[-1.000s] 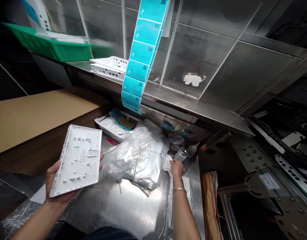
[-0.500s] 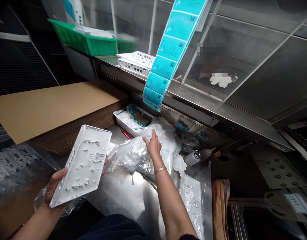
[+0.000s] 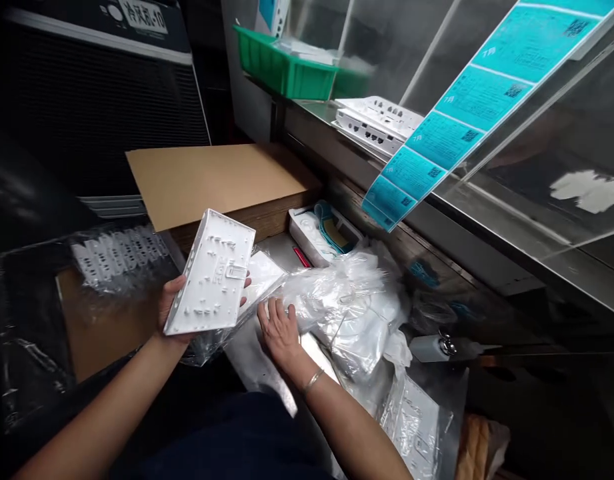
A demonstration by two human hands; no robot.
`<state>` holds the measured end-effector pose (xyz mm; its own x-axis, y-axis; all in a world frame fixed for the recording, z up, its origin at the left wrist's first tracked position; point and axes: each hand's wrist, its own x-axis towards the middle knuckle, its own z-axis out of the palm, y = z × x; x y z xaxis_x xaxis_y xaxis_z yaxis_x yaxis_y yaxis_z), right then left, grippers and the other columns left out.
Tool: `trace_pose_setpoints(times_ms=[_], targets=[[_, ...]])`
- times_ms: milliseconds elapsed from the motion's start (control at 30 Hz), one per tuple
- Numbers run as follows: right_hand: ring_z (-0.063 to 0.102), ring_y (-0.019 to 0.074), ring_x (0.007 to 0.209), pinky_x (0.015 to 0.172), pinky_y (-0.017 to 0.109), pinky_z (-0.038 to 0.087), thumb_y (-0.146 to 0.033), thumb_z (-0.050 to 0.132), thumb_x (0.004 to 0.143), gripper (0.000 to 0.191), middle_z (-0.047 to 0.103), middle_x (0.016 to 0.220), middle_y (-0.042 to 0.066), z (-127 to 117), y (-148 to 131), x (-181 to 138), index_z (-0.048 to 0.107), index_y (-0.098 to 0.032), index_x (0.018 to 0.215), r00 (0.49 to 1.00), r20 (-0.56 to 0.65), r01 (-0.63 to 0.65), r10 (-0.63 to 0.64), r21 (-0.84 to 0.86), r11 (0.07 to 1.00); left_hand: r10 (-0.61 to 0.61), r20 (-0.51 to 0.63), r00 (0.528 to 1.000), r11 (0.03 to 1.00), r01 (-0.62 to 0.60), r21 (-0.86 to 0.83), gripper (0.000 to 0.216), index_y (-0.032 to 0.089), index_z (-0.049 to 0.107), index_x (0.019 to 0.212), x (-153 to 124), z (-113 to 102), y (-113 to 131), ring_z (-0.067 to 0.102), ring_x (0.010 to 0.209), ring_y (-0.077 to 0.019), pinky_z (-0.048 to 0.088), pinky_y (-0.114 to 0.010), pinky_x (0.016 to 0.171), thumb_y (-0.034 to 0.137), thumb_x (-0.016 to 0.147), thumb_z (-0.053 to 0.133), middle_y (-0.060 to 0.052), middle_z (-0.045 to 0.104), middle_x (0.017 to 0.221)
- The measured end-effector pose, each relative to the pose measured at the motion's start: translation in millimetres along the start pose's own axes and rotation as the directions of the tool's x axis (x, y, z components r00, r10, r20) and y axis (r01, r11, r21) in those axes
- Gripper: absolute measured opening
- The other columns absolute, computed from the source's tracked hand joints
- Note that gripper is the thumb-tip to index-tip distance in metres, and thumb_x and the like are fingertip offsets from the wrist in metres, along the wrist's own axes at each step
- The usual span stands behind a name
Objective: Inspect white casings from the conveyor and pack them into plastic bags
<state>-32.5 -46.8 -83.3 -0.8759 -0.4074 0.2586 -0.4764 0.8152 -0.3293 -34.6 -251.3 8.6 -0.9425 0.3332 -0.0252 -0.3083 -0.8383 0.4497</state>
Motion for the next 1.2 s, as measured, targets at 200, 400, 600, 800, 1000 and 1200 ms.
trace_pose_setpoints(times_ms=[200, 400, 600, 800, 1000, 1200], targets=[[0.06, 0.0198, 0.074, 0.069, 0.032, 0.046, -0.019, 0.048, 0.089, 0.02, 0.066, 0.078, 0.005, -49.9, 38.4, 35.8, 0.068, -0.022, 0.083, 0.981, -0.131, -0.108, 0.14, 0.231, 0.967, 0.018, 0.051, 0.999, 1.0, -0.017, -0.017, 0.071, 0.022, 0.025, 0.145, -4.8, 2.1, -4.7, 0.048, 0.121, -0.038, 0.04, -0.055, 0.096, 0.046, 0.082, 0.049, -0.015, 0.048, 0.138], [0.057, 0.016, 0.073, 0.068, 0.027, 0.044, -0.038, 0.057, 0.085, 0.023, 0.064, 0.078, 0.004, -166.2, 78.3, 44.7, 0.067, -0.017, 0.085, 0.786, -0.5, -0.055, 0.364, 0.53, 0.846, -0.284, 0.021, 0.958, 0.958, 0.285, -0.043, 0.07, 0.014, 0.034, 0.14, 46.0, -6.1, -75.4, 0.06, 0.106, -0.0338, 0.052, -0.046, 0.08, 0.041, 0.079, 0.055, -0.016, 0.061, 0.12], [0.056, 0.0167, 0.066, 0.064, 0.029, 0.044, -0.033, 0.06, 0.08, 0.017, 0.064, 0.072, 0.003, -181.2, 96.9, -12.0, 0.068, -0.019, 0.085, 0.885, -0.215, -0.273, 0.413, 0.478, 0.835, -0.362, -0.032, 0.932, 0.926, 0.363, 0.107, 0.062, 0.011, 0.043, 0.132, 99.7, -12.8, -130.9, 0.066, 0.085, -0.0277, 0.054, -0.035, 0.062, 0.04, 0.078, 0.059, -0.016, 0.066, 0.102], [0.059, 0.0182, 0.07, 0.067, 0.031, 0.047, -0.027, 0.053, 0.088, 0.017, 0.063, 0.074, 0.003, -163.0, 19.1, -46.2, 0.067, -0.022, 0.08, 0.98, -0.076, -0.097, 0.182, 0.619, 0.779, -0.305, -0.014, 0.952, 0.934, 0.302, 0.191, 0.054, 0.019, 0.047, 0.127, 120.3, -12.8, -171.3, 0.065, 0.068, -0.017, 0.051, -0.022, 0.057, 0.027, 0.077, 0.063, -0.002, 0.066, 0.082], [0.057, 0.0113, 0.071, 0.065, 0.023, 0.046, -0.027, 0.066, 0.081, 0.014, 0.064, 0.08, 0.0, -242.2, 29.4, -63.8, 0.068, -0.023, 0.094, 0.588, -0.563, 0.112, 0.58, 0.768, 0.631, -0.329, -0.059, 0.942, 0.908, 0.333, 0.254, 0.065, 0.018, 0.039, 0.135, 118.1, -9.0, -154.4, 0.066, 0.071, -0.0212, 0.054, -0.028, 0.057, 0.025, 0.075, 0.063, -0.005, 0.068, 0.088], [0.051, 0.0093, 0.053, 0.047, 0.023, 0.047, -0.04, 0.08, 0.06, 0.035, 0.06, 0.067, -0.001, -224.1, 97.0, -120.5, 0.066, -0.017, 0.082, 0.267, -0.254, -0.062, 0.93, 0.958, 0.279, -0.213, -0.104, 0.972, 0.949, 0.231, 0.216, 0.062, 0.028, 0.05, 0.128, 71.9, -27.6, -58.6, 0.067, 0.075, -0.0291, 0.057, -0.037, 0.057, 0.037, 0.068, 0.061, 0.0, 0.07, 0.071]])
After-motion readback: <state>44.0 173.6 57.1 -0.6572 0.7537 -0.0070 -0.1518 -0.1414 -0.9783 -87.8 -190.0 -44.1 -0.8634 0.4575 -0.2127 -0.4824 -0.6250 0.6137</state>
